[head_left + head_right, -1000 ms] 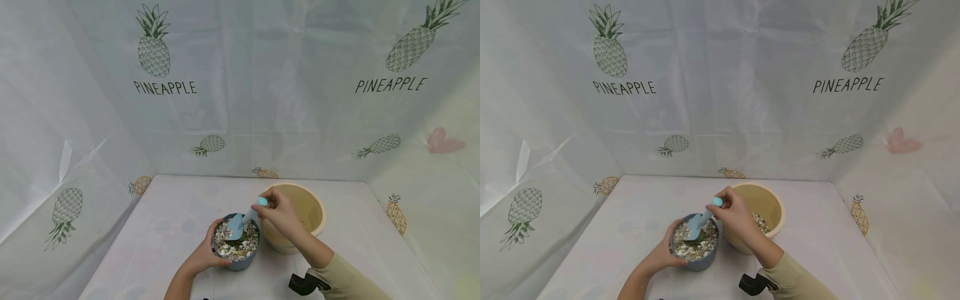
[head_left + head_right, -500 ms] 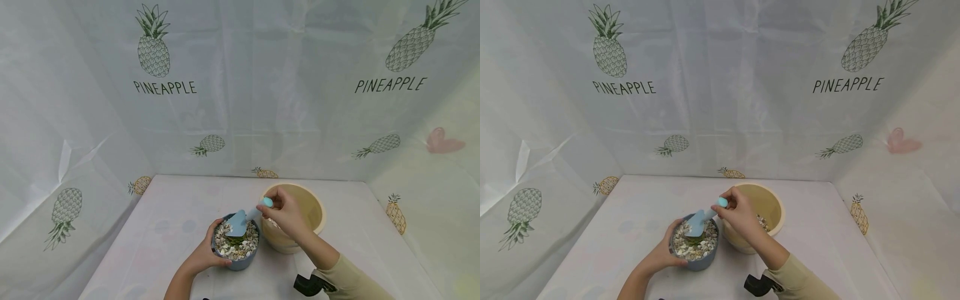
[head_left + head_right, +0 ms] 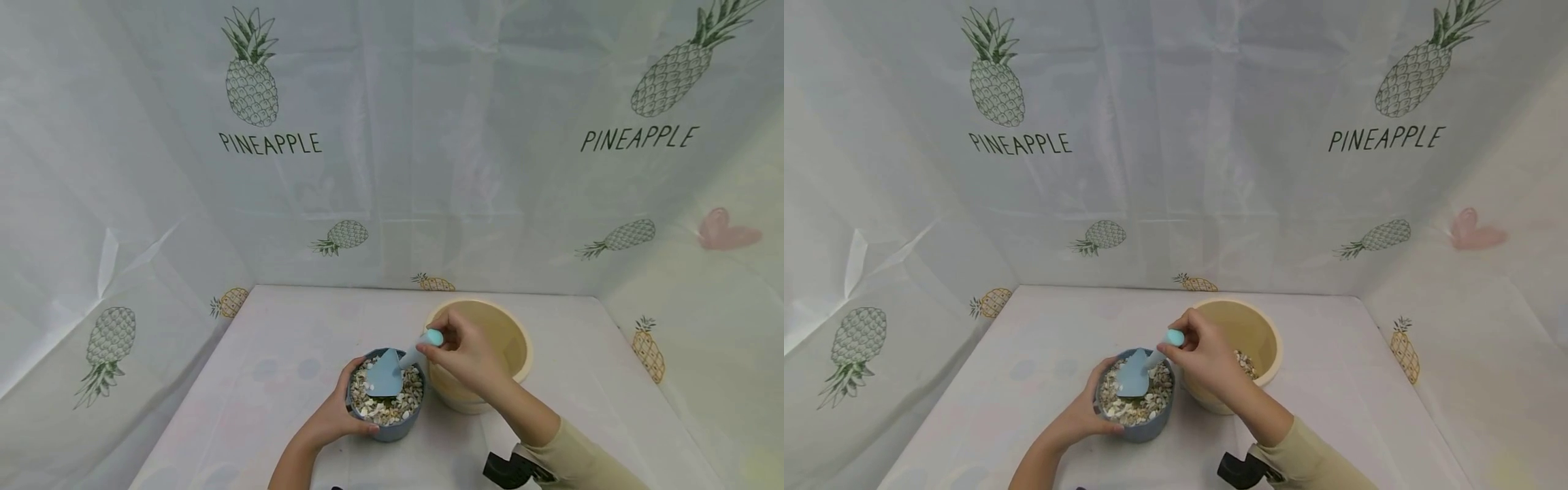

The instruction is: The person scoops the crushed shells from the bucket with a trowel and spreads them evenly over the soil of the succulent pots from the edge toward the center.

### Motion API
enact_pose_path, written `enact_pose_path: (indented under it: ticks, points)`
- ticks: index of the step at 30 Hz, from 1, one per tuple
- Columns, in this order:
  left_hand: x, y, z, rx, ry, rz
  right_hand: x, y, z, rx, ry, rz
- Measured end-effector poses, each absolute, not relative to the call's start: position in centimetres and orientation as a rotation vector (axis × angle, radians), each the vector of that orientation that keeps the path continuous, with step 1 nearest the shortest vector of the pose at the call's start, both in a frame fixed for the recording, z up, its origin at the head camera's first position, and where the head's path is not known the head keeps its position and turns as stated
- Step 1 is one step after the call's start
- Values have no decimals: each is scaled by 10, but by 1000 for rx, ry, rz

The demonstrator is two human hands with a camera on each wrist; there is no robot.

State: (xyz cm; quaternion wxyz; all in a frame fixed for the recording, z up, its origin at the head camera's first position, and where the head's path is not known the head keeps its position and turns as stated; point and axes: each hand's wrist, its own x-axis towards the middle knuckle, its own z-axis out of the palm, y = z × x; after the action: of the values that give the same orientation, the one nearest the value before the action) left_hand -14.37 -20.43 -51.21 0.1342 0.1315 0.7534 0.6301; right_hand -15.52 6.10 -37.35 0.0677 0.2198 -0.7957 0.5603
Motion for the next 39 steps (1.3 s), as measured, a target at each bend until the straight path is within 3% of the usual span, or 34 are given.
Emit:
enact_pose_path:
  ticks: [14, 21, 29, 39]
  points:
    - [-139, -205, -508, 372, 2261, 1795, -143, 72, -372, 753, -2274, 1734]
    - [-136, -201, -478, 380, 2469, 1756, -135, 100, -367, 820, -2001, 1741]
    - [-133, -161, -433, 470, 2630, 1694, -126, 145, -361, 662, -1899, 1778]
    - [-140, -105, -427, 401, 2660, 1567, -123, 183, -361, 336, -2144, 1545]
